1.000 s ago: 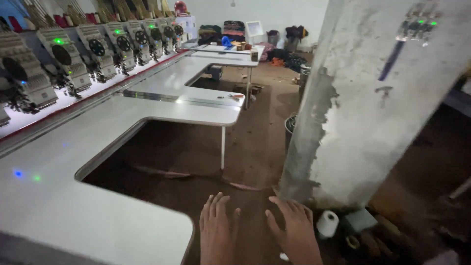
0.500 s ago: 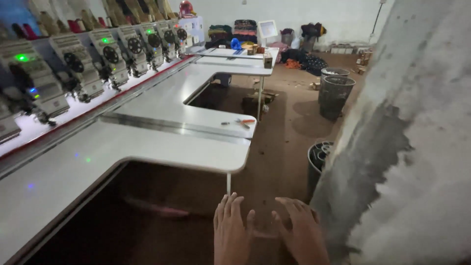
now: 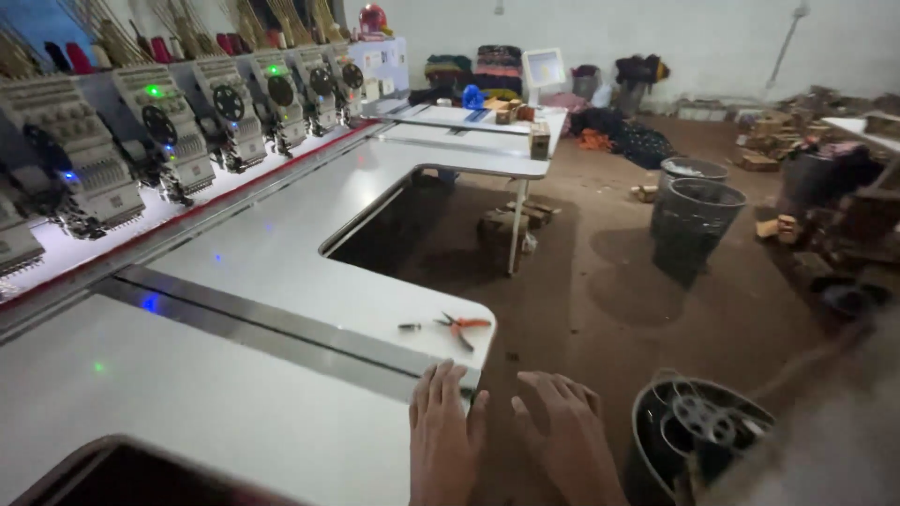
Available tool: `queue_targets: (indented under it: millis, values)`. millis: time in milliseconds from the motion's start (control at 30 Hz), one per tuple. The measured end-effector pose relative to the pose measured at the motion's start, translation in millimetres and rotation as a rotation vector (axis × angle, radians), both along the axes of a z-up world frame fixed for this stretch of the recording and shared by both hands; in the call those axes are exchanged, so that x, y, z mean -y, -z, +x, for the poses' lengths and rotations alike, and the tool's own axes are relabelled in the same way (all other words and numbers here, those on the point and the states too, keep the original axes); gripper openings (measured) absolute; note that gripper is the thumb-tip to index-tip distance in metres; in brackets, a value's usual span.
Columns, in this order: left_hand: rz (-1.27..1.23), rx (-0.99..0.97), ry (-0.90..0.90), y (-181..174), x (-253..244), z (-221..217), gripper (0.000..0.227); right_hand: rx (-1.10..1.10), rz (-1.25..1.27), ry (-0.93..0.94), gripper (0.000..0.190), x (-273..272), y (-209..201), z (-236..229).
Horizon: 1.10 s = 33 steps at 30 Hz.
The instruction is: The person threads a black thread through the needle area of an industrial embroidery machine. They then walk to a table, pick up orange thread spools from a box, and return to thread another machine. The person repeats this process, moving between machines to thread needles.
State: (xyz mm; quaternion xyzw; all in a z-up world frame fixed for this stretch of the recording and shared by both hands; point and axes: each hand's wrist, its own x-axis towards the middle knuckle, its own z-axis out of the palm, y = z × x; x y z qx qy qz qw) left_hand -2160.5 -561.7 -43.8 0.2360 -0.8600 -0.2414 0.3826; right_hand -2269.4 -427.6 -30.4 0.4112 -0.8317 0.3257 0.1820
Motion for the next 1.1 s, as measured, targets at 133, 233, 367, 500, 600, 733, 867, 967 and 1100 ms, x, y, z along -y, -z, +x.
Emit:
queue_targets:
  millis: [133,233,367,500,600,733,867,967,1100]
  values:
    - [0.068,0.008,-0.033,-11.2,49.7,-84.7,0.043,-0.044,-0.009,-0.024,0.034,59.8,-1.7,-92.0]
    - [0.078,-0.012,-0.067,-3.0,95.5,-152.1,0.048,0.054,0.013,-0.019,0.034,104.7,-2.3,-158.0]
    - [0.139,0.002,-0.068,3.6,146.9,-241.9,0.045,0.048,-0.004,-0.041,0.033,158.8,9.0,-251.4]
    - [0.230,0.132,-0.083,-3.7,209.8,-331.5,0.050,0.103,0.053,-0.049,0.035,225.0,1.6,-344.0]
    - [0.236,0.112,-0.131,-3.1,255.0,-393.0,0.046,0.252,0.171,-0.021,0.037,269.9,-13.8,-400.0]
    - [0.130,0.037,-0.187,-7.7,306.8,-459.2,0.045,0.159,0.130,-0.073,0.037,333.3,-13.5,-476.8]
    - [0.121,0.002,-0.290,4.1,349.0,-516.3,0.043,0.303,0.223,-0.134,0.040,391.0,-17.3,-543.9]
    - [0.135,0.046,-0.363,6.5,387.4,-561.2,0.043,0.310,0.213,-0.235,0.042,438.9,-19.1,-597.4]
    - [0.015,-0.031,-0.498,19.2,434.4,-625.7,0.042,0.310,0.267,-0.337,0.042,494.7,-18.7,-668.9]
